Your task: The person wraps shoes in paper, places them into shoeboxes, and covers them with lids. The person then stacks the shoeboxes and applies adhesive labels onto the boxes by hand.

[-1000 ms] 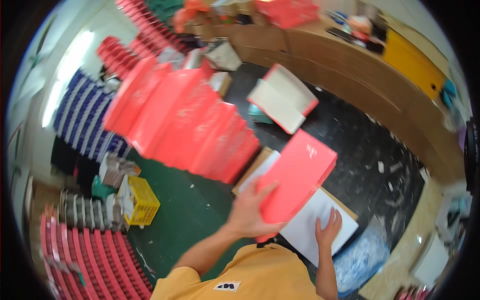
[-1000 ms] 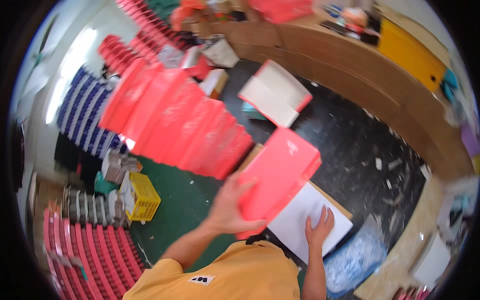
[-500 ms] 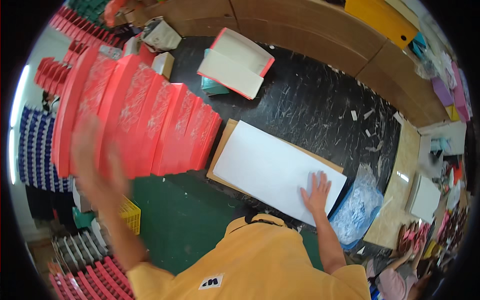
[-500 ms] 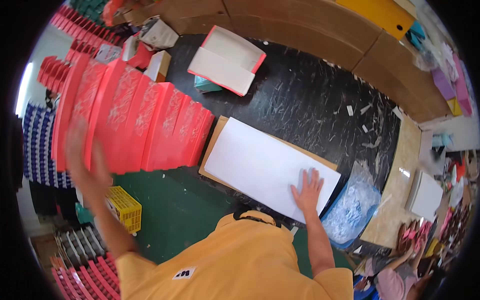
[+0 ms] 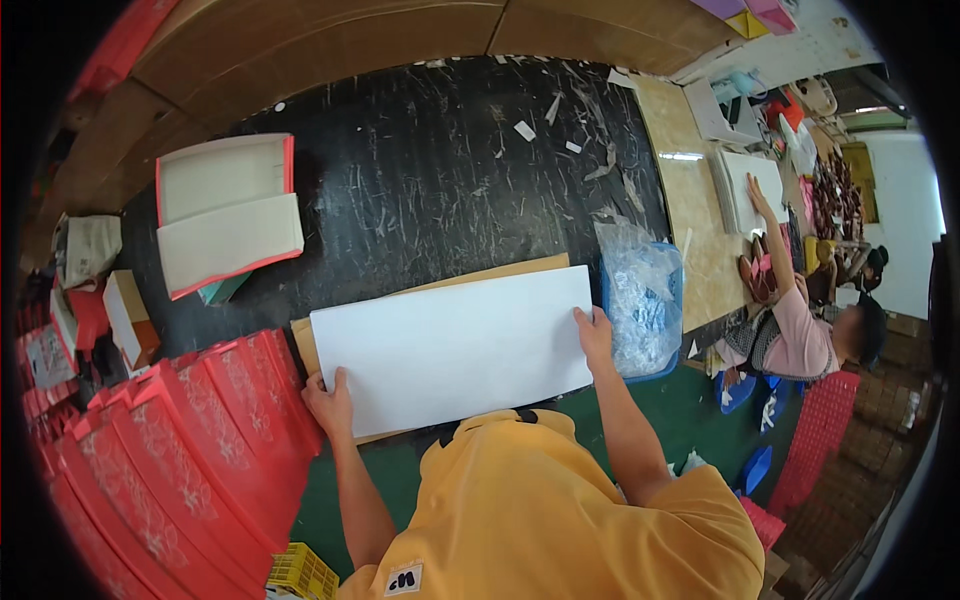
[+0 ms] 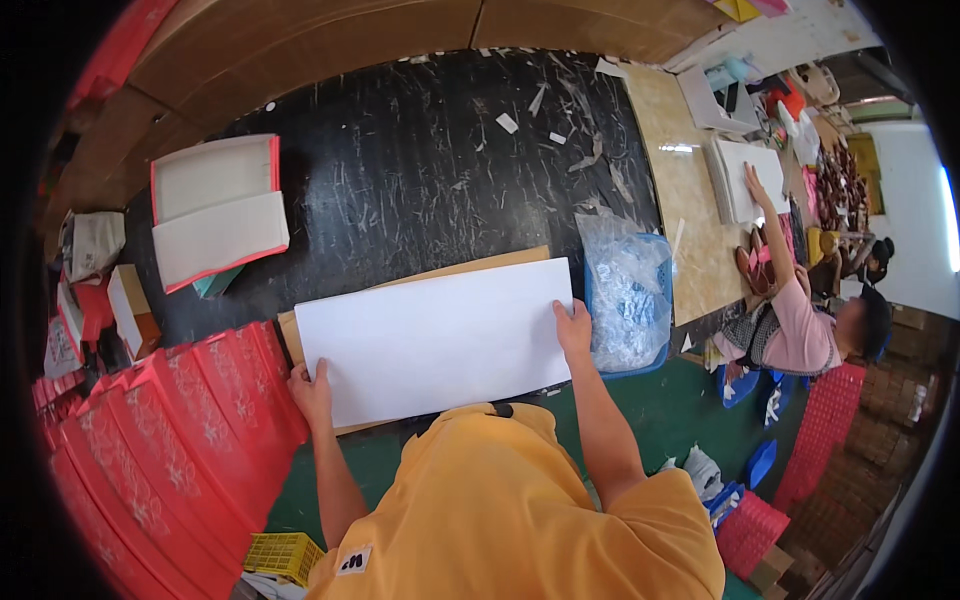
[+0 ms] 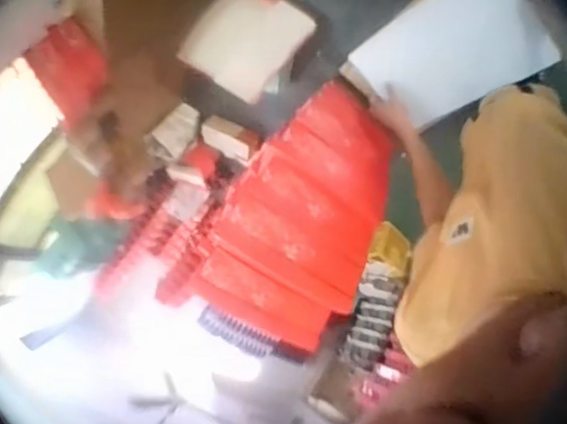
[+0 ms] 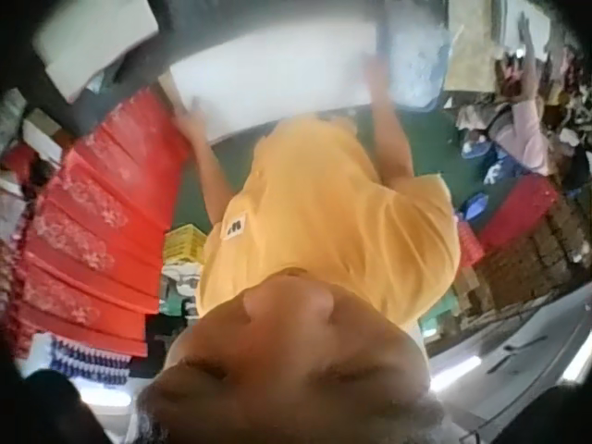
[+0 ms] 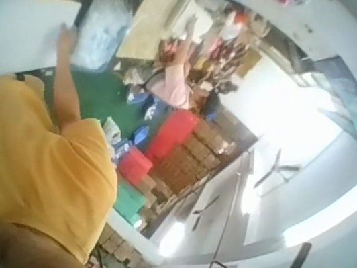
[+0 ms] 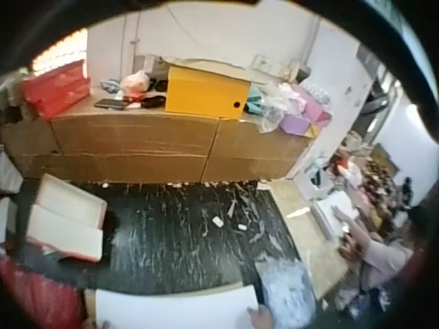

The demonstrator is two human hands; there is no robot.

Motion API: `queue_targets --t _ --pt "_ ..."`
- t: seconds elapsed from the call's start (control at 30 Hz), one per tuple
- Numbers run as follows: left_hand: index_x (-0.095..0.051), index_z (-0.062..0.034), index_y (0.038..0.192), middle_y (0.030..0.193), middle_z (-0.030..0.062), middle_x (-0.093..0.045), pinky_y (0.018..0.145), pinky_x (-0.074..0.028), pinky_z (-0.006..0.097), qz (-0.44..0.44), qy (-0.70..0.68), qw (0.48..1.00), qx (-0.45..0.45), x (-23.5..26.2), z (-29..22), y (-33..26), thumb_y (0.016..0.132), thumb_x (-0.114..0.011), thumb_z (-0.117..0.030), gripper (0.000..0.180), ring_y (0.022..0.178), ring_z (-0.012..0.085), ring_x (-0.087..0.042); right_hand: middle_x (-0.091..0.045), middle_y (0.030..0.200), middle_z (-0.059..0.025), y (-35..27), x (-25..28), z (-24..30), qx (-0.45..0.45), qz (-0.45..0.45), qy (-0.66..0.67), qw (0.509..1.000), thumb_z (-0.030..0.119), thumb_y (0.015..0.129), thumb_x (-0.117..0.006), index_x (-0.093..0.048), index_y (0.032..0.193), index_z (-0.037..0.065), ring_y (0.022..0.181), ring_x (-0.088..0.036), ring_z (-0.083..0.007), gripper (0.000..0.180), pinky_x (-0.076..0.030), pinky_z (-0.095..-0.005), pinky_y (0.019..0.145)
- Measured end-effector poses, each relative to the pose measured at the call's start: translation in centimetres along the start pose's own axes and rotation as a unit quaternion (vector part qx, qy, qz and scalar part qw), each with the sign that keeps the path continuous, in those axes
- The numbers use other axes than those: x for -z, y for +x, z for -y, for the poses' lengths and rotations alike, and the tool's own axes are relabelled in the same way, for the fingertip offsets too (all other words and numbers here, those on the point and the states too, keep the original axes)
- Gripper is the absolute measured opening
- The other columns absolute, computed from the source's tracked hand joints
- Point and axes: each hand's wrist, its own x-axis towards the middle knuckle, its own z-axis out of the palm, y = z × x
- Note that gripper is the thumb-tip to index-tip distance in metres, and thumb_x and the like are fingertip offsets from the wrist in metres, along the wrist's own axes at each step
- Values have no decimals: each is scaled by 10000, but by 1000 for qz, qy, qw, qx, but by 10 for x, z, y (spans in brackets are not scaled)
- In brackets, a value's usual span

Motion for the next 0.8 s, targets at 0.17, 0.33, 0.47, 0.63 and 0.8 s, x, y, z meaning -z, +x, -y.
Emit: queue_targets --t 0.17,0.33,0.47,0.63,0.8 --pt "-651 59 1135 1002 176 -674 858 -508 388 23 -67 997 35 7 -9 6 889 -764 -267 424 944 280 -638 -701 981 -270 2 -1 1 61 -32 -137 988 239 941 -670 -666 1077 -65 943 -669 -430 334 -514 -452 837" --pt "-659 84 1120 1016 160 -676 887 -490 377 68 -80 994 13 12 -8 3 943 -700 -220 353 962 279 -640 -678 888 -271 -10 -4 -2 173 -118 -40 977 186 927 -696 -675 1022 -47 798 -658 -432 252 -510 -462 725" --pt "-671 83 1085 1048 176 -661 889 -486 381 -4 -86 996 0 27 10 1 952 -691 -209 322 977 291 -632 -687 883 -266 -15 -12 30 150 -34 -54 987 186 928 -694 -670 1024 -43 769 -663 -422 249 -519 -451 710" --pt "-625 64 1188 1125 207 -635 929 -481 407 -59 12 998 -23 6 26 13 958 -676 -212 363 1032 320 -617 -644 1110 -239 18 -19 10 230 -64 -164 957 162 889 -710 -617 1211 -6 1035 -614 -416 375 -494 -471 898" --pt "-492 24 1377 1233 259 -607 1007 -452 455 -45 -83 995 19 8 3 -6 972 -623 -200 481 1161 395 -579 -562 1298 -193 -11 -92 171 415 33 -122 901 98 851 -708 -602 1280 55 1217 -528 -409 444 -434 -472 1048"
